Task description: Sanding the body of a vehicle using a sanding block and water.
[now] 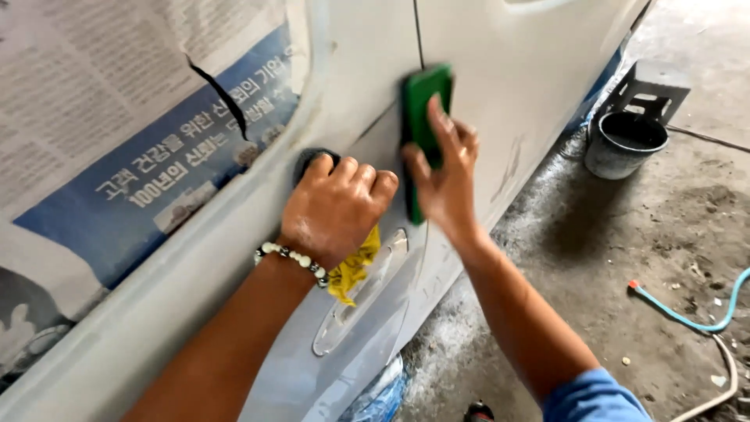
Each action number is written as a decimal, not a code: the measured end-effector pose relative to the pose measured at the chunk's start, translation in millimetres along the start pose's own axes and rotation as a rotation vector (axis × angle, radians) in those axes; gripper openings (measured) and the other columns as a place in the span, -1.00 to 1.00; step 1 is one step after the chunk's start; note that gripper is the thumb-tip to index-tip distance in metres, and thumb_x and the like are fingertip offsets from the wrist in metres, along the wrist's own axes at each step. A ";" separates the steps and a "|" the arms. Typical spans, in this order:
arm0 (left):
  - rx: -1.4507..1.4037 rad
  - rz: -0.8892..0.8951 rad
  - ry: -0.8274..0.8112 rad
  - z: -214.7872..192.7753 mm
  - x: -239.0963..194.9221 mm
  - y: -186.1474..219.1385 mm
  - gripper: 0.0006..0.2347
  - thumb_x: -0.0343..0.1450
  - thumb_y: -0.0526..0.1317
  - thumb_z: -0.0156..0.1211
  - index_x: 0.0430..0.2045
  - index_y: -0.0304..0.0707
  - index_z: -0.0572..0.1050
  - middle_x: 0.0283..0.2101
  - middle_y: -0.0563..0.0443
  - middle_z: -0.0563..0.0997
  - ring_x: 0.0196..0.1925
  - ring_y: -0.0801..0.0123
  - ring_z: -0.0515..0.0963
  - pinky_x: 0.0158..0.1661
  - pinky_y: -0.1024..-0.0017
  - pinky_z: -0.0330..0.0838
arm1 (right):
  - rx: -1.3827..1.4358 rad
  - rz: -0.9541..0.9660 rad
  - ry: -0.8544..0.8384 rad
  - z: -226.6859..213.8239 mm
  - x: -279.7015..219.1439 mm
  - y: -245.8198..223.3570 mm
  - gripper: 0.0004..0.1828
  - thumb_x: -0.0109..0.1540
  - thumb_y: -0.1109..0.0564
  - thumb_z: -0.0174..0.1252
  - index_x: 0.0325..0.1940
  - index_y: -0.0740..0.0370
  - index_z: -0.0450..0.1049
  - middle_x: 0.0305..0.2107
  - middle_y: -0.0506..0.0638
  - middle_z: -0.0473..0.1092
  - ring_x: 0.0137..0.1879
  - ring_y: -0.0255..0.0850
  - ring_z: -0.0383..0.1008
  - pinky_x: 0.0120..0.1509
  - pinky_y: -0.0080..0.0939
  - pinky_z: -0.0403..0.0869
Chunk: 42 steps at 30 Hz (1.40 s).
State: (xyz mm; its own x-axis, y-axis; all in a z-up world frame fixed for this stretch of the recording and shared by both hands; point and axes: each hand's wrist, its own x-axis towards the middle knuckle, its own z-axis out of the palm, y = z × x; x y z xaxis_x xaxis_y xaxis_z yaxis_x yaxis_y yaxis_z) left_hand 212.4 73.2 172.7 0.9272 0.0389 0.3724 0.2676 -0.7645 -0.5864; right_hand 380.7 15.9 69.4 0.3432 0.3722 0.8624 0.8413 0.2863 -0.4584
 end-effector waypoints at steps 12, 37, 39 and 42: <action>-0.173 0.194 -0.156 -27.4 12.5 -8.4 -0.54 0.19 0.29 0.24 -0.45 -0.13 0.55 -0.39 0.05 0.57 -0.17 0.22 0.54 -0.08 0.19 0.33 | -0.085 0.118 -0.006 -3.1 -22.9 30.4 -0.22 0.25 0.19 0.31 0.54 0.12 0.22 0.18 0.32 0.22 0.29 0.18 0.22 0.43 0.14 0.23; 0.014 0.172 0.042 -2.9 19.4 -7.6 -0.82 0.35 -0.13 0.14 -0.24 -0.07 0.55 -0.07 0.04 0.50 -0.02 0.29 0.51 -0.08 0.22 0.37 | -0.047 0.104 -0.022 10.8 -90.9 52.0 -0.29 0.26 0.08 0.28 0.48 0.09 0.25 0.27 0.33 0.13 0.33 0.21 0.14 0.45 0.15 0.18; 0.040 0.172 0.018 -3.1 19.8 -9.6 -0.82 0.37 -0.12 0.14 -0.24 -0.10 0.56 -0.06 0.04 0.49 0.00 0.28 0.50 -0.06 0.23 0.37 | -0.049 0.046 -0.047 12.4 -88.8 61.1 -0.29 0.24 0.07 0.29 0.46 0.09 0.26 0.26 0.34 0.12 0.34 0.22 0.13 0.44 0.16 0.18; 0.028 0.186 -0.054 -3.7 17.1 -6.6 -0.67 0.35 0.07 0.08 -0.25 -0.16 0.57 -0.06 0.02 0.49 0.00 0.26 0.48 -0.07 0.23 0.35 | -0.046 0.181 -0.025 5.4 -75.6 64.2 -0.30 0.27 0.04 0.30 0.49 0.07 0.28 0.25 0.28 0.15 0.31 0.14 0.16 0.41 0.12 0.22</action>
State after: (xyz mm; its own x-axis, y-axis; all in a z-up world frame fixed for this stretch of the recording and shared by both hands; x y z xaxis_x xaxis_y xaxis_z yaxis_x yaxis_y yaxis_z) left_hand 225.5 76.5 185.7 0.9740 -0.0662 0.2168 0.0967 -0.7437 -0.6615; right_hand 406.5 11.0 -26.4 0.4806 0.4358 0.7610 0.7852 0.1724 -0.5947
